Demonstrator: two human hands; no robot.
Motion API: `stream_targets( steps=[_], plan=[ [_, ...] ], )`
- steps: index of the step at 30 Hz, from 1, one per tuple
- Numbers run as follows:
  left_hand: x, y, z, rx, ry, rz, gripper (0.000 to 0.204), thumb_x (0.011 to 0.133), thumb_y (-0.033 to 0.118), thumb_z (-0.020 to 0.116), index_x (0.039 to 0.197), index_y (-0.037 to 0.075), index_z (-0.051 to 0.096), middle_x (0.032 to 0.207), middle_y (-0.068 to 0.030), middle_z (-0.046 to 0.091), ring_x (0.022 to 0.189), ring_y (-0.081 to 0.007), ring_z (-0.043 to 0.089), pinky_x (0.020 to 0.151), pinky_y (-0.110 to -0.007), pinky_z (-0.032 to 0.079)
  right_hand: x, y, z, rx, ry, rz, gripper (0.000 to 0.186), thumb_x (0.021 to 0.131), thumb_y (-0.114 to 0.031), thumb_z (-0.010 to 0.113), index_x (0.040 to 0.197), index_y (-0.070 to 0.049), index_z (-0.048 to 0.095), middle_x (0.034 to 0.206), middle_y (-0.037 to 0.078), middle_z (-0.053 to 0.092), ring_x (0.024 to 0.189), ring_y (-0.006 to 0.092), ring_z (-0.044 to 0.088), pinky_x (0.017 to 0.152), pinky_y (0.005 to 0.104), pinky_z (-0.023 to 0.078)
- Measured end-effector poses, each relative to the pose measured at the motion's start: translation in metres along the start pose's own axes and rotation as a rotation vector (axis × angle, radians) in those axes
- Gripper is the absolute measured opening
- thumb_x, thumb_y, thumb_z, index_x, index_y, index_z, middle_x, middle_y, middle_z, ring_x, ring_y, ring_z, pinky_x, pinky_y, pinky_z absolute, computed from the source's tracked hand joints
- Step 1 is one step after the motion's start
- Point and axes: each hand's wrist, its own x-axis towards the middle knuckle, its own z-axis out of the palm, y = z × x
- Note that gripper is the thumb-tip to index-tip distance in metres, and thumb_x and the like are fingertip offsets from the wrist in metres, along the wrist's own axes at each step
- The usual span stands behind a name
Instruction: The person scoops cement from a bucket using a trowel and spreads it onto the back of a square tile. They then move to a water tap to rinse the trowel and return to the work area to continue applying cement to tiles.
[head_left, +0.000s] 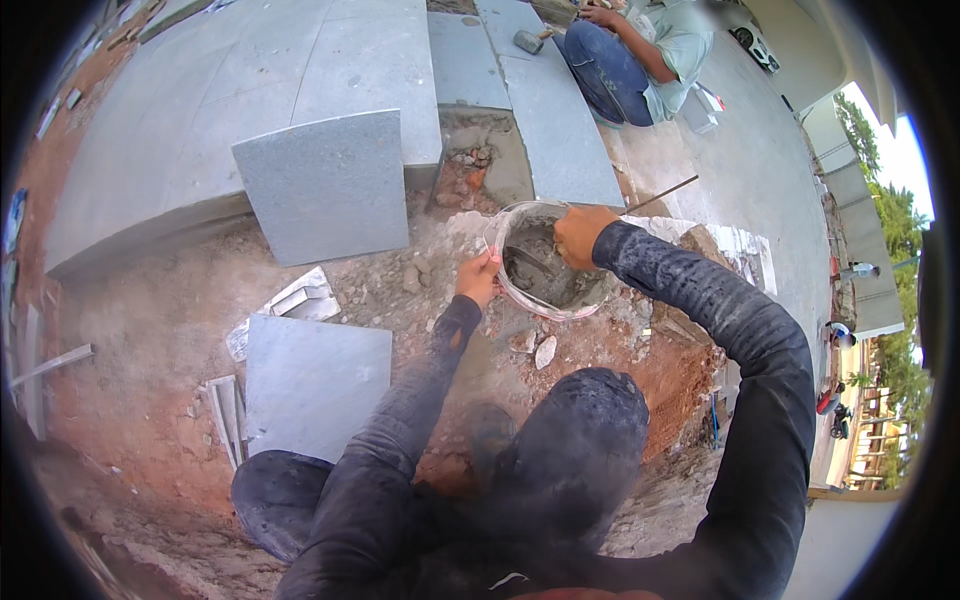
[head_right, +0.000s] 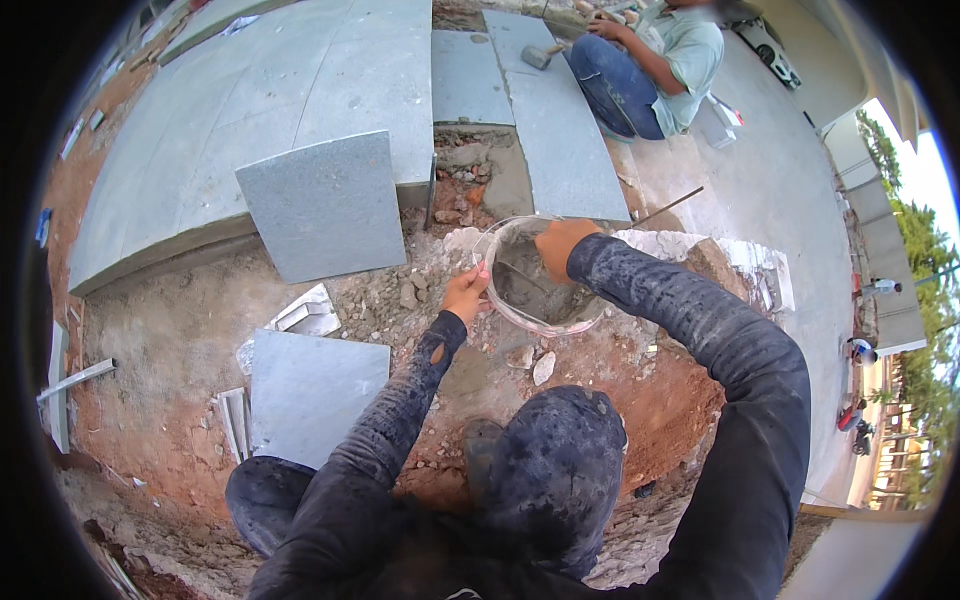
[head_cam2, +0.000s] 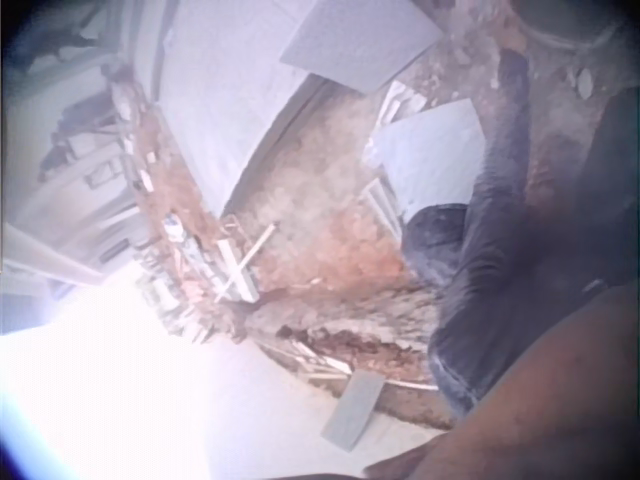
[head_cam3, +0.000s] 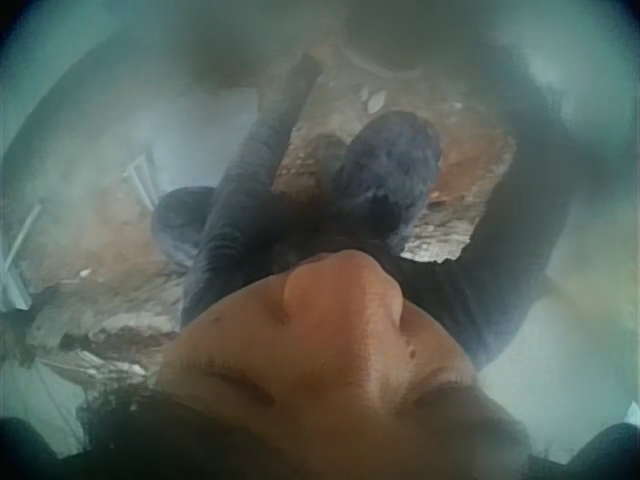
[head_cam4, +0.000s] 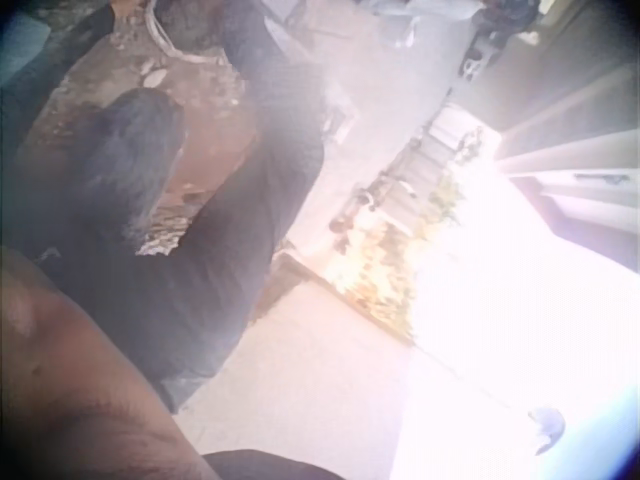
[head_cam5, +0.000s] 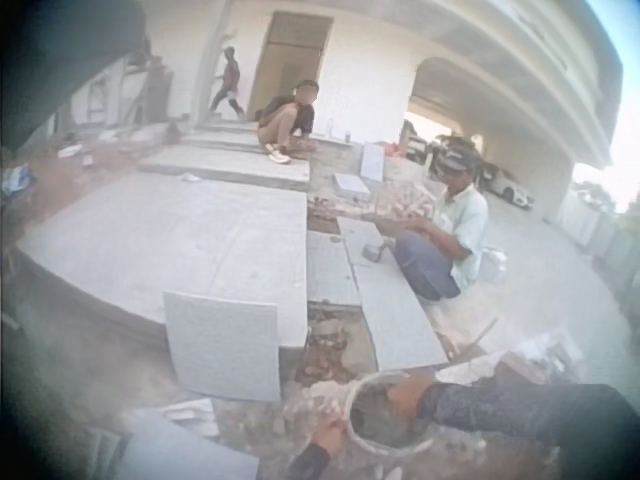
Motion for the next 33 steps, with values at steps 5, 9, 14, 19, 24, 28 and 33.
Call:
stream_targets(
  steps=[5,9,14,19,24,28,33],
  plan=[
    [-0.007,0.005,-0.014,0.070,0.004,0.055,0.040,0.096,0.026,0.055,0.133,0.010,0.054,0.099,-0.0039,0.065,0.071,-0.0095,0.062,0.063,-0.025,0.053,-0.056,0.059,0.048,0.191,0.004,0.104,0.038,0.078,-0.032,0.065,0.098,0.000,0.066,0.088,0.019,0.067,0.078,0.0325,0.067,0.069,0.0422,0.055],
    [-0.006,0.033,-0.033,0.227,0.011,0.334,0.036,0.096,0.029,0.054,0.121,0.005,0.063,0.096,-0.0027,0.067,0.074,-0.0136,0.063,0.070,-0.027,0.050,-0.061,0.076,0.090,0.796,-0.380,0.345,0.039,0.081,-0.035,0.065,0.092,0.002,0.064,0.070,0.014,0.063,0.054,0.0250,0.062,0.052,0.0380,0.051],
    [-0.020,0.042,-0.009,0.636,0.118,0.424,0.047,0.095,0.037,0.052,0.069,-0.003,0.048,0.055,-0.0155,0.038,0.052,-0.0244,0.035,0.053,-0.040,0.033,-0.048,0.049,0.121,1.317,-0.606,0.479,0.041,0.083,-0.040,0.066,0.079,0.001,0.061,0.063,0.009,0.058,0.044,0.0169,0.054,0.038,0.0344,0.044],
    [-0.026,0.052,-0.008,0.727,-0.048,0.462,0.050,0.096,0.037,0.052,0.067,-0.002,0.042,0.056,-0.0011,0.031,0.056,-0.0111,0.030,0.051,-0.034,0.031,-0.044,0.052,0.075,1.000,-0.479,0.382,0.041,0.083,-0.038,0.066,0.070,0.000,0.059,0.059,0.009,0.058,0.042,0.0169,0.052,0.038,0.0349,0.043],
    [-0.017,0.051,-0.007,0.674,-0.086,0.468,0.048,0.094,0.038,0.053,0.070,-0.004,0.052,0.056,-0.0171,0.039,0.052,-0.0277,0.036,0.054,-0.040,0.036,-0.035,0.034,0.034,0.808,-0.382,0.297,0.038,0.078,-0.034,0.069,0.071,0.003,0.061,0.059,0.013,0.060,0.047,0.0211,0.058,0.046,0.0385,0.047],
    [-0.014,0.059,-0.006,0.759,-0.138,0.447,0.048,0.093,0.040,0.051,0.074,-0.004,0.059,0.059,-0.0222,0.048,0.054,-0.0341,0.049,0.058,-0.043,0.040,-0.036,0.004,0.035,0.227,0.104,-0.020,0.027,0.077,-0.025,0.065,0.080,0.002,0.066,0.073,0.020,0.066,0.071,0.0306,0.068,0.063,0.0404,0.052],
    [-0.025,0.057,0.035,0.850,-0.097,0.527,0.048,0.092,0.041,0.054,0.070,-0.001,0.058,0.057,-0.0187,0.047,0.055,-0.0291,0.046,0.055,-0.042,0.039,-0.066,-0.035,0.025,-0.118,0.182,-0.244,0.023,0.082,-0.021,0.060,0.092,-0.001,0.061,0.068,0.013,0.064,0.062,0.0308,0.066,0.056,0.0425,0.052]
  ],
)
